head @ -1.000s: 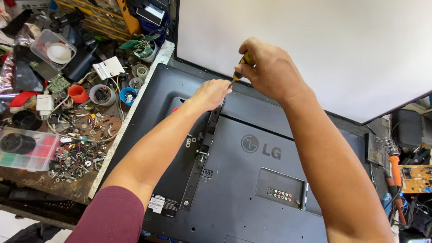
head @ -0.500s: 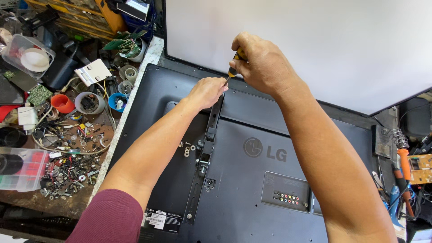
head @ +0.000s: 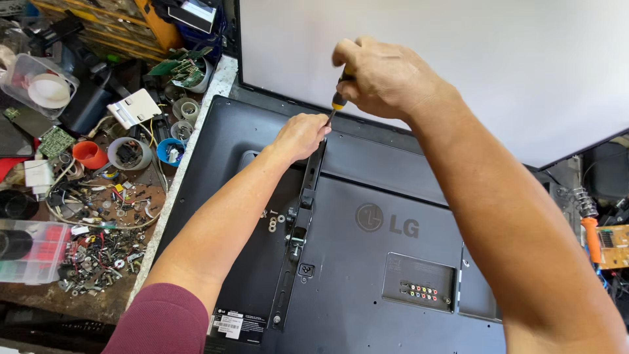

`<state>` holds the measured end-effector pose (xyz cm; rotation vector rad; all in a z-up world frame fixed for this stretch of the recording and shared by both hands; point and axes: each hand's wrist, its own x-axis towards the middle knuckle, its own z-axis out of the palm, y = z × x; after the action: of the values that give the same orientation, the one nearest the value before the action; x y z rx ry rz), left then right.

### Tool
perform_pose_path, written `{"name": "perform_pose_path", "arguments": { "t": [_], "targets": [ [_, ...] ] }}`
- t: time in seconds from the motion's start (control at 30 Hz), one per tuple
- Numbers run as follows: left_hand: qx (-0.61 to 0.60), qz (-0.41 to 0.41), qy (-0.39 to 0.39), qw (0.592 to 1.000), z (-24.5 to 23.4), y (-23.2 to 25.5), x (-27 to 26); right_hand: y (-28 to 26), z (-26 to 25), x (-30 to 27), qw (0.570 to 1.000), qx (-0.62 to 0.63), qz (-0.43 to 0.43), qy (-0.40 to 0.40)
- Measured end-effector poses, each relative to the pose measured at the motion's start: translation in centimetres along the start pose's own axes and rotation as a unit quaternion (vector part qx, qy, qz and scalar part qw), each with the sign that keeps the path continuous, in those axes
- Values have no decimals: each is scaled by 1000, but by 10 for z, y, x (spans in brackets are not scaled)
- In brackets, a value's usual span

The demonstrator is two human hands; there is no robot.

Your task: The person attaches metal brackets to the back of a television using a screwdriver. They position the brackets over the mounting holes, place screws and washers by hand, and tighten the fasteners with the tool.

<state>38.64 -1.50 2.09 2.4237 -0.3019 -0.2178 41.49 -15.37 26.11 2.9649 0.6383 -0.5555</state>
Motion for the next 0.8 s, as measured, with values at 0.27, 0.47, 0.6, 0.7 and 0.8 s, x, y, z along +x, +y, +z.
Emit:
{"name": "perform_pose_path", "arguments": {
  "t": [0.27, 0.47, 0.6, 0.7, 0.8],
  "targets": [
    [-4, -16, 0, 1000, -1, 6, 3, -4, -2, -1, 998, 51, 2, 38],
    [-23, -20, -11, 999, -4, 5, 1, 24, 29, 16, 982, 17, -94, 163],
    [-16, -27, -17, 999, -10, 12, 5, 12, 25, 10, 986, 52, -12, 156],
    [-22, -46, -28, 998, 1, 2, 1, -1, 33, 9, 981, 83, 50, 168],
    [5, 71, 50, 996, 15, -12, -3, -16, 34, 3, 963, 116, 72, 233]
  ]
}}
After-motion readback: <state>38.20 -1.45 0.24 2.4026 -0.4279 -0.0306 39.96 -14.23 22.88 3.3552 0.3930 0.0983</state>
